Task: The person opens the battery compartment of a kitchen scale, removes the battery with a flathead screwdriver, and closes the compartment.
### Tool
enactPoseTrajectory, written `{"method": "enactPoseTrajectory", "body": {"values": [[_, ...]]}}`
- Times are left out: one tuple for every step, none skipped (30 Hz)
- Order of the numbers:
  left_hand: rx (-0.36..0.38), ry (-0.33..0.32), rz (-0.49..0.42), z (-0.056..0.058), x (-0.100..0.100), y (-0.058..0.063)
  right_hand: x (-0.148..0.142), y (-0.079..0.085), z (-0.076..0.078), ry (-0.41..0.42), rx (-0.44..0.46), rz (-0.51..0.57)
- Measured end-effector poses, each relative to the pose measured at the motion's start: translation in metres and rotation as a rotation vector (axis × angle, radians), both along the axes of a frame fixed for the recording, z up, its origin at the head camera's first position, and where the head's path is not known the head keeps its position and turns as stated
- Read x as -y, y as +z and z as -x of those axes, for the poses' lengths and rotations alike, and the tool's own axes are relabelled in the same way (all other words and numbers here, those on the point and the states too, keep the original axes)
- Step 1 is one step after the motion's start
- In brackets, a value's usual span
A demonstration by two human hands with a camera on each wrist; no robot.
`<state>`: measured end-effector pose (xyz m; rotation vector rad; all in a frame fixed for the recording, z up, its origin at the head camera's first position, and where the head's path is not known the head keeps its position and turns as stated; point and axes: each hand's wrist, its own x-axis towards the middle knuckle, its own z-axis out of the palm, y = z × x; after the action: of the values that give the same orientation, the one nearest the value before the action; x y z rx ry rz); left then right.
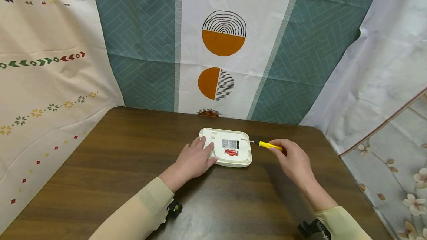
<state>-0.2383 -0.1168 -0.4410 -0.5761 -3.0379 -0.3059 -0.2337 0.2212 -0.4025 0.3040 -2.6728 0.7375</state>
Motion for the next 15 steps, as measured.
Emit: {"method": "enactPoseTrajectory", "body": {"values": [[-0.001,0.000,0.001,0.000,0.000,0.000,0.001,0.000,0.000,0.004,0.002,0.002],[0.000,-0.001,0.001,0.000,0.000,0.000,0.003,-0.001,0.000,0.007,0.003,0.002],[-0.002,-0.001,0.002,0.001,0.000,0.000,0.004,-0.001,0.001,0.010,0.005,0.004],[-0.003,-0.002,0.003,0.001,0.000,0.000,0.006,-0.002,0.001,0.013,0.005,0.004],[-0.004,-0.002,0.003,0.001,0.000,0.000,0.007,-0.002,0.001,0.018,0.005,0.006],[-0.005,-0.003,0.004,0.001,0.000,-0.001,0.008,-0.003,0.002,0.022,0.004,0.005],[-0.006,-0.005,0.004,0.001,0.000,-0.001,0.009,-0.004,0.002,0.025,0.001,0.005],[-0.006,-0.006,0.004,0.001,0.000,-0.001,0.010,-0.004,0.003,0.028,-0.003,0.003],[-0.010,-0.009,0.000,0.001,0.000,-0.001,0.011,-0.005,0.003,0.033,-0.007,0.002],[-0.013,-0.012,-0.005,0.001,0.000,-0.001,0.011,-0.006,0.004,0.036,-0.015,-0.002],[-0.015,-0.014,-0.009,0.001,0.001,-0.001,0.011,-0.007,0.004,0.040,-0.022,-0.003],[-0.018,-0.017,-0.012,0.001,0.001,-0.002,0.011,-0.008,0.005,0.042,-0.031,-0.006],[-0.020,-0.020,-0.014,0.001,0.001,-0.002,0.011,-0.009,0.005,0.045,-0.039,-0.006],[-0.022,-0.022,-0.017,0.001,0.001,-0.002,0.011,-0.010,0.005,0.046,-0.047,-0.006],[-0.023,-0.023,-0.020,0.001,0.001,-0.001,0.010,-0.011,0.006,0.047,-0.052,-0.005]]}}
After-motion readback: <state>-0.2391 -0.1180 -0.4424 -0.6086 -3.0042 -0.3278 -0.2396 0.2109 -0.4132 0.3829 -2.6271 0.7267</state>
